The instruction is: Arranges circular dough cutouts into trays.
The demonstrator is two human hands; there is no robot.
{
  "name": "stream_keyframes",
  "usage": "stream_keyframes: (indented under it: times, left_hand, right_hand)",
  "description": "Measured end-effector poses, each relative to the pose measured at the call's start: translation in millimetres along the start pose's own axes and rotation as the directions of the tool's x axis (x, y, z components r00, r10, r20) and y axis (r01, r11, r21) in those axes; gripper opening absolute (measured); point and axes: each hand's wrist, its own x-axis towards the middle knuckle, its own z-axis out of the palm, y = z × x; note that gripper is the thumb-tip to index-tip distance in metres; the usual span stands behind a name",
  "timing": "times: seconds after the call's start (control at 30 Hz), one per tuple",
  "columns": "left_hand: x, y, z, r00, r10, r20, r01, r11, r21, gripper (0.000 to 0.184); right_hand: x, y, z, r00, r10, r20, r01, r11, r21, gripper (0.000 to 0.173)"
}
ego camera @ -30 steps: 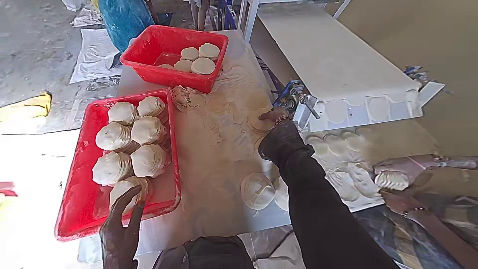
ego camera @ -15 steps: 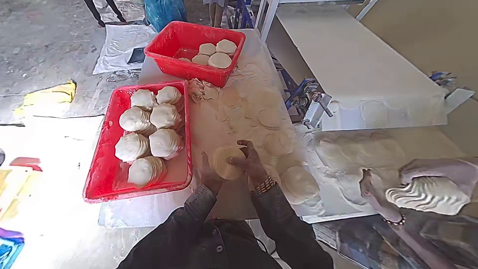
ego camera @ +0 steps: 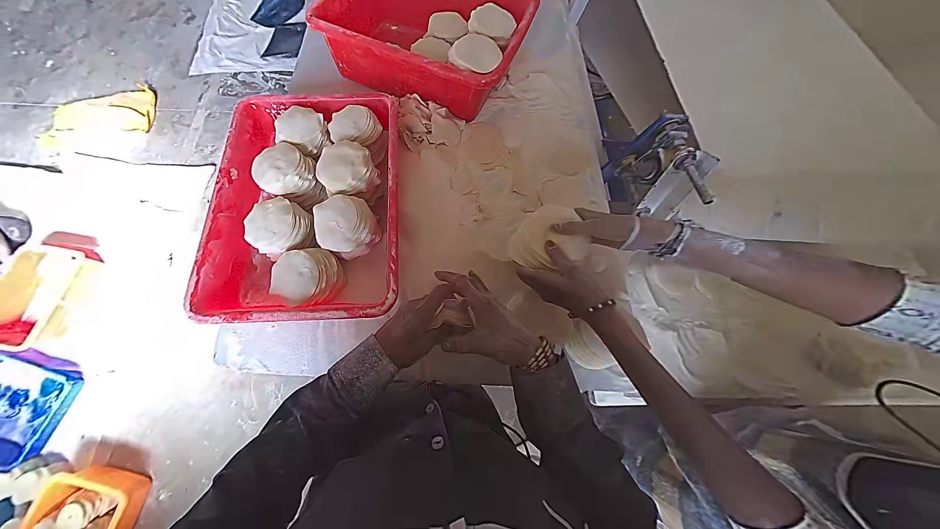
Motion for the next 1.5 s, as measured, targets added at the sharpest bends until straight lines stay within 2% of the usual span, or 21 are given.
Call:
stream_keyframes:
  times: [0.07,0.13,0.2,0.27,0.33,0.4,0.47,0.53,0.6,0.67,0.73,0.8,0.83,0.87,0.93,1.0,1.07,1.13,1.2,1.33,1.5]
  left_hand:
    - [-4.1,-4.7,1.2,0.995,0.025,-0.095,-0.027,0.999,-0.021,0.038]
    - [-8.5,-13.0,6.1,0.973,-0.079,-0.217,0.058,0.993,-0.102,0.042]
    - [-14.1,-25.1,16.8,0.930,-0.176,-0.322,0.100,0.966,-0.239,0.055]
    - [-17.0,-43.9,35.8,0.896,-0.182,-0.405,0.003,0.914,-0.405,0.075]
    - [-15.3,-58.9,54.5,0.877,-0.274,-0.394,-0.002,0.819,-0.574,0.083]
    - [-6.7,-68.2,67.4,0.840,-0.377,-0.391,0.066,0.785,-0.616,0.072]
    - [3.3,-71.9,74.0,0.786,-0.457,-0.416,0.139,0.787,-0.601,0.056]
    - [12.1,-74.5,76.3,0.750,-0.472,-0.464,0.120,0.787,-0.606,0.055]
    - [12.1,-72.3,77.8,0.706,-0.513,-0.488,0.086,0.746,-0.660,0.057]
    - [9.8,-60.3,71.9,0.644,-0.631,-0.433,0.206,0.688,-0.696,0.060]
    - [14.9,-51.0,71.3,0.595,-0.706,-0.385,0.271,0.627,-0.730,0.055]
    - [22.5,-54.9,75.3,0.614,-0.678,-0.403,0.192,0.624,-0.758,0.049]
    - [27.4,-64.3,77.9,0.662,-0.613,-0.430,0.105,0.645,-0.757,0.051]
    - [29.2,-71.5,78.6,0.703,-0.565,-0.432,0.054,0.648,-0.760,0.054]
    - [29.7,-76.8,78.1,0.702,-0.559,-0.441,0.040,0.649,-0.759,0.057]
    - [29.9,-71.3,74.2,0.680,-0.586,-0.440,0.103,0.671,-0.734,0.056]
    - [32.9,-64.8,71.6,0.691,-0.601,-0.402,0.193,0.689,-0.698,0.055]
    - [38.0,-59.6,61.6,0.720,-0.632,-0.284,0.347,0.684,-0.641,0.057]
    - [35.9,-51.9,49.2,0.771,-0.627,-0.112,0.429,0.641,-0.637,0.051]
    - [25.0,-13.7,21.2,0.833,-0.550,0.057,0.417,0.558,-0.717,0.062]
    - [-7.5,18.3,-30.7,0.807,-0.575,-0.135,0.300,0.596,-0.745,0.060]
  right_hand:
    - [1.8,-7.5,6.8,0.990,0.140,0.014,-0.138,0.988,-0.073,0.083]
    - [1.9,-9.8,14.0,0.973,0.228,-0.039,-0.231,0.970,-0.079,0.061]
    - [-2.7,-15.6,21.6,0.957,0.256,-0.136,-0.268,0.960,-0.078,0.054]
    - [-9.6,-15.5,37.6,0.924,0.141,-0.354,-0.192,0.975,-0.114,0.050]
    - [-13.1,-6.1,55.6,0.854,0.004,-0.521,-0.125,0.972,-0.198,0.044]
    - [-12.4,4.1,66.3,0.859,0.017,-0.511,-0.184,0.943,-0.277,0.046]
    - [-6.3,9.8,70.3,0.900,0.137,-0.414,-0.279,0.910,-0.306,0.044]
    - [1.6,6.4,64.5,0.908,0.178,-0.380,-0.297,0.911,-0.284,0.038]
    - [-3.1,8.8,64.3,0.846,0.038,-0.532,-0.175,0.962,-0.209,0.037]
    - [-8.7,15.5,65.4,0.751,-0.056,-0.658,-0.065,0.985,-0.158,0.043]
    - [-11.5,24.7,65.7,0.779,0.004,-0.627,-0.110,0.985,-0.130,0.056]
    - [-3.9,28.3,64.4,0.849,0.120,-0.515,-0.230,0.961,-0.154,0.053]
    - [2.1,26.1,61.6,0.861,0.147,-0.487,-0.262,0.949,-0.177,0.047]
    - [4.4,23.7,59.1,0.863,0.149,-0.482,-0.261,0.950,-0.173,0.042]
    - [-0.6,23.7,58.9,0.827,0.077,-0.556,-0.158,0.982,-0.099,0.038]
    - [-8.3,26.2,58.4,0.793,0.088,-0.603,-0.091,0.995,0.026,0.040]
    - [-12.2,35.8,57.8,0.789,0.237,-0.567,-0.180,0.971,0.155,0.047]
    - [-8.9,45.9,50.6,0.770,0.408,-0.490,-0.271,0.905,0.328,0.050]
    - [-7.9,41.3,37.3,0.785,0.458,-0.416,-0.242,0.846,0.476,0.045]
    - [-6.9,10.2,3.1,0.856,0.406,-0.322,-0.176,0.813,0.556,0.031]
    - [27.9,-36.8,-4.9,0.958,0.254,-0.131,-0.148,0.833,0.533,0.033]
